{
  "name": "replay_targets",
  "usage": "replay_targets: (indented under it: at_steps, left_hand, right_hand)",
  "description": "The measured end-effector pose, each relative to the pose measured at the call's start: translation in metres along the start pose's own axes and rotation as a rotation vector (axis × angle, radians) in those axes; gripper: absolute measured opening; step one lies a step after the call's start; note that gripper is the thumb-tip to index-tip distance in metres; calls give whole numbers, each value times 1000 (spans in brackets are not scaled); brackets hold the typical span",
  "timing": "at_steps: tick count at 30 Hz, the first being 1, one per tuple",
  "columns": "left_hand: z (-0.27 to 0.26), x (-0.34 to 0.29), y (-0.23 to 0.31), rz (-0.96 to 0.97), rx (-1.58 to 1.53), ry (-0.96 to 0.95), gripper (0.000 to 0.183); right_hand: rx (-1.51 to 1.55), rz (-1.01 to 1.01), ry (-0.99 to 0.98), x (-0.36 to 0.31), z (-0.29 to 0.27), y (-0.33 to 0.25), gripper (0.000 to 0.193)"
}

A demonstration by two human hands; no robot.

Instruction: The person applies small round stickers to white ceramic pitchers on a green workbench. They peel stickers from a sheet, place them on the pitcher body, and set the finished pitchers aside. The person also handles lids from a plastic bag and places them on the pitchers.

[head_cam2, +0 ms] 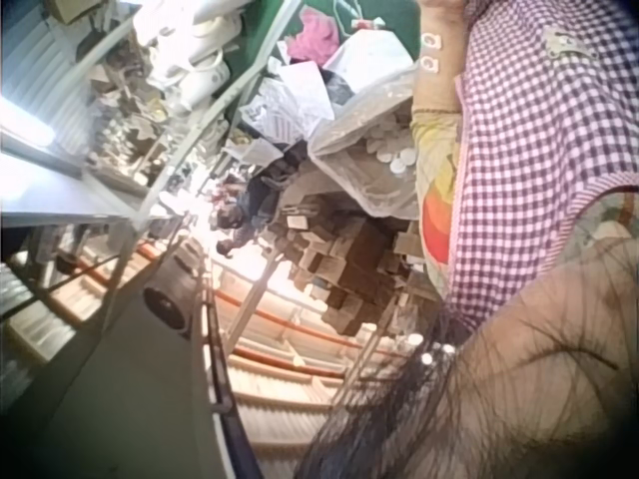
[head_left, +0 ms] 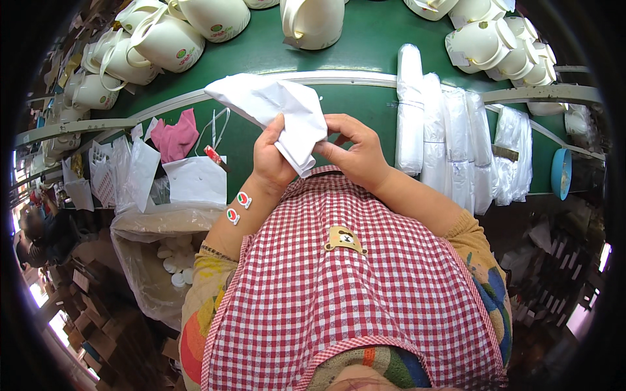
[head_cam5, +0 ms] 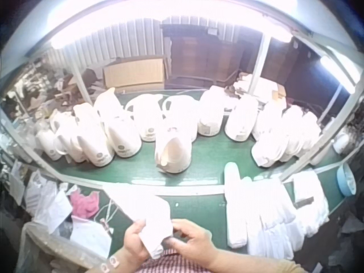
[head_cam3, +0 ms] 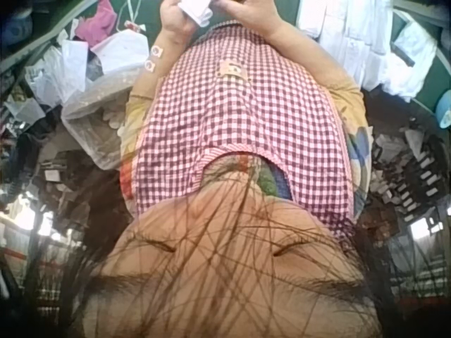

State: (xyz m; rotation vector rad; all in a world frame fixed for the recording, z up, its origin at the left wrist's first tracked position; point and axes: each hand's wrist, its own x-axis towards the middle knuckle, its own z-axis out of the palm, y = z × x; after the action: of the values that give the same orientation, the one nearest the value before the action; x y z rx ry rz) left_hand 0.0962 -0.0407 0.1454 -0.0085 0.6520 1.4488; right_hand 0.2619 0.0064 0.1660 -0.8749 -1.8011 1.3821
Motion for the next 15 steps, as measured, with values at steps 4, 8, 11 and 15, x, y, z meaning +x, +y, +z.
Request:
replay_targets:
  at_steps: [4,8,11,15]
  left_hand:
    - [5,-1,-1,0,-20,15,44]
    - [4,-2,-5,16,35,47,45]
    - [6,-1,-6,37,95,69,46]
    - [-2,-2,-3,65,129,34,43]
  right_hand:
    - [20,-6,27,-1,-5,0,25]
    - [-120,-147,121,0,-5,-3,22]
    - [-136,-183,128,2,-9,-3,21]
    - [-108,-134,88,0,-12,-5,20]
